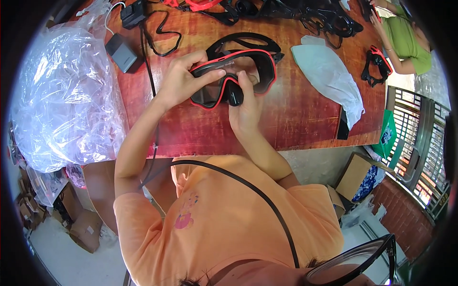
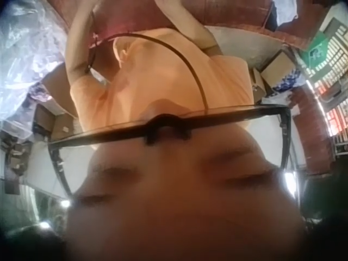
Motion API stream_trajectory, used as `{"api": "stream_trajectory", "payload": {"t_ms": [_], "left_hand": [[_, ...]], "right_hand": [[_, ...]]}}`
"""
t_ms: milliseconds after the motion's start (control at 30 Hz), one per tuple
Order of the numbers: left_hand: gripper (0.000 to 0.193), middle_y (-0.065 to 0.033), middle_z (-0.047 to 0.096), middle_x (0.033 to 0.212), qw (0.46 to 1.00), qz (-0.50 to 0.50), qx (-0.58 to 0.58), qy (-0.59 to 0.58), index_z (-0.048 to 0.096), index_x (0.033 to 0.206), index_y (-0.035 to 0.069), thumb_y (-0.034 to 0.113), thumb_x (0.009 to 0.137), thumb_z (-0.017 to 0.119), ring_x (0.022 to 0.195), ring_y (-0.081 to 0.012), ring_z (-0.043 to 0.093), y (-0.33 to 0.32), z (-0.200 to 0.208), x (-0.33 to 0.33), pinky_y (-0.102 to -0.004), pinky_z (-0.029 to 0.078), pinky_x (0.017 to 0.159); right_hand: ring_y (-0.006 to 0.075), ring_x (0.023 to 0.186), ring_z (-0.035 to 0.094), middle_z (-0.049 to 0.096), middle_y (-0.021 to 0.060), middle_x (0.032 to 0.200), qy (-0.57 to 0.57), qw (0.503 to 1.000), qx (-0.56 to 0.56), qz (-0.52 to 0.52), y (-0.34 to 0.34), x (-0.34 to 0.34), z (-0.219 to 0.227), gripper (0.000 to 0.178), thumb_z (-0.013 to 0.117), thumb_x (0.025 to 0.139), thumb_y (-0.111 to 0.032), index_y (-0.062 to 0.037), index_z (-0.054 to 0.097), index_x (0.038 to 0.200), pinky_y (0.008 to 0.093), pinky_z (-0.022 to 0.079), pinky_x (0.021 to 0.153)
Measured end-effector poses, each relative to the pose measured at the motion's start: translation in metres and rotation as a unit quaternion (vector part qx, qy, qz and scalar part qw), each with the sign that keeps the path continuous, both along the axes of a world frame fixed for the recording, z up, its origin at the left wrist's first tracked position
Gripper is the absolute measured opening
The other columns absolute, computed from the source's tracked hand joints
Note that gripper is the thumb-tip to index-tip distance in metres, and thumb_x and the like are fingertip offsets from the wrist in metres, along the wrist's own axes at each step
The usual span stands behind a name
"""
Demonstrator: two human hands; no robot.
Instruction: Assembling diving goggles by attaching straps and trimming excess material with pliers.
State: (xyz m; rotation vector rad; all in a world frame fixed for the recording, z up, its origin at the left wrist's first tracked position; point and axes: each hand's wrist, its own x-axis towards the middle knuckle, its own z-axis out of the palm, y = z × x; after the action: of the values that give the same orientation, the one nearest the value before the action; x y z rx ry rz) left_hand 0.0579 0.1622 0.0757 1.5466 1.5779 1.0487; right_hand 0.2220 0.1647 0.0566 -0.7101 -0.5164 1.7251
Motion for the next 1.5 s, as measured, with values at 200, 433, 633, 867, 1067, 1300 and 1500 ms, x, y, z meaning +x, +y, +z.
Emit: {"api": "stream_trajectory", "payload": {"t_ms": [200, 433, 633, 867, 1067, 1300, 1500], "left_hand": [[0.038, -0.0122, 0.052, 0.066, 0.993, 0.023, 0.041, 0.112, 0.057, 0.075, 0.0, 0.031, 0.077, 0.079, 0.06, -0.0238, 0.049, 0.012, -0.012, -0.01, -0.0348, 0.042, 0.057], [0.039, -0.0151, 0.053, 0.071, 0.973, -0.04, 0.107, 0.2, 0.054, 0.075, 0.0, 0.029, 0.073, 0.08, 0.068, -0.0321, 0.054, 0.0, -0.009, -0.015, -0.0388, 0.042, 0.062], [0.04, -0.0118, 0.052, 0.074, 0.954, -0.054, 0.16, 0.246, 0.053, 0.076, 0.002, 0.031, 0.071, 0.08, 0.069, -0.0313, 0.057, 0.012, 0.012, -0.009, -0.039, 0.044, 0.059], [0.047, -0.012, 0.053, 0.083, 0.969, -0.011, 0.13, 0.208, 0.057, 0.084, 0.005, 0.036, 0.062, 0.086, 0.078, -0.0327, 0.056, 0.006, -0.016, -0.012, -0.04, 0.047, 0.068], [0.051, -0.0108, 0.055, 0.107, 0.984, 0.056, 0.158, 0.059, 0.063, 0.109, 0.008, 0.018, 0.064, 0.085, 0.105, -0.0299, 0.047, -0.03, -0.048, -0.022, -0.0396, 0.04, 0.09], [0.048, -0.0087, 0.057, 0.113, 0.979, 0.084, 0.165, 0.084, 0.066, 0.113, 0.008, 0.029, 0.071, 0.08, 0.109, -0.0265, 0.048, -0.036, -0.054, -0.016, -0.0398, 0.031, 0.096], [0.048, -0.0105, 0.055, 0.115, 0.984, 0.05, 0.145, 0.087, 0.061, 0.117, 0.008, 0.028, 0.076, 0.075, 0.112, -0.0281, 0.048, -0.031, -0.05, -0.015, -0.0421, 0.029, 0.097]], "right_hand": [[0.0169, 0.112, 0.057, 0.057, 0.0056, 0.125, 0.088, 0.99, -0.096, 0.053, 0.013, 0.001, -0.022, 0.031, 0.053, 0.098, -0.018, -0.009, 0.05, 0.127, 0.0304, 0.049, 0.093], [0.0188, 0.073, 0.065, 0.066, 0.0068, 0.087, -0.422, 0.886, 0.013, 0.194, 0.024, 0.069, -0.032, 0.047, 0.055, 0.098, -0.026, -0.0028, 0.039, 0.136, 0.0301, 0.053, 0.063], [0.0069, 0.061, 0.055, 0.064, 0.0031, 0.076, -0.491, 0.812, 0.282, 0.142, 0.046, 0.07, -0.016, 0.049, 0.056, 0.097, -0.016, -0.0051, 0.039, 0.142, 0.0223, 0.042, 0.054], [0.0061, 0.055, 0.053, 0.065, 0.0059, 0.079, -0.41, 0.895, 0.135, 0.112, 0.023, 0.064, -0.026, 0.046, 0.054, 0.098, -0.013, -0.0093, 0.038, 0.142, 0.0197, 0.042, 0.048], [0.0094, 0.054, 0.057, 0.063, 0.0069, 0.071, -0.501, 0.828, 0.188, 0.165, 0.046, 0.076, -0.009, 0.04, 0.059, 0.095, -0.01, -0.0067, 0.049, 0.133, 0.0216, 0.043, 0.048], [0.0101, 0.059, 0.053, 0.062, 0.0076, 0.068, -0.51, 0.699, 0.473, 0.169, 0.165, -0.087, 0.105, 0.015, 0.063, 0.092, -0.017, -0.002, 0.067, 0.092, 0.0269, 0.043, 0.055], [0.0347, 0.091, 0.065, 0.066, 0.0192, 0.106, -0.766, 0.281, 0.553, 0.169, 0.242, -0.266, -0.005, 0.034, 0.063, 0.084, -0.036, -0.003, 0.071, 0.089, 0.0431, 0.052, 0.075]]}}
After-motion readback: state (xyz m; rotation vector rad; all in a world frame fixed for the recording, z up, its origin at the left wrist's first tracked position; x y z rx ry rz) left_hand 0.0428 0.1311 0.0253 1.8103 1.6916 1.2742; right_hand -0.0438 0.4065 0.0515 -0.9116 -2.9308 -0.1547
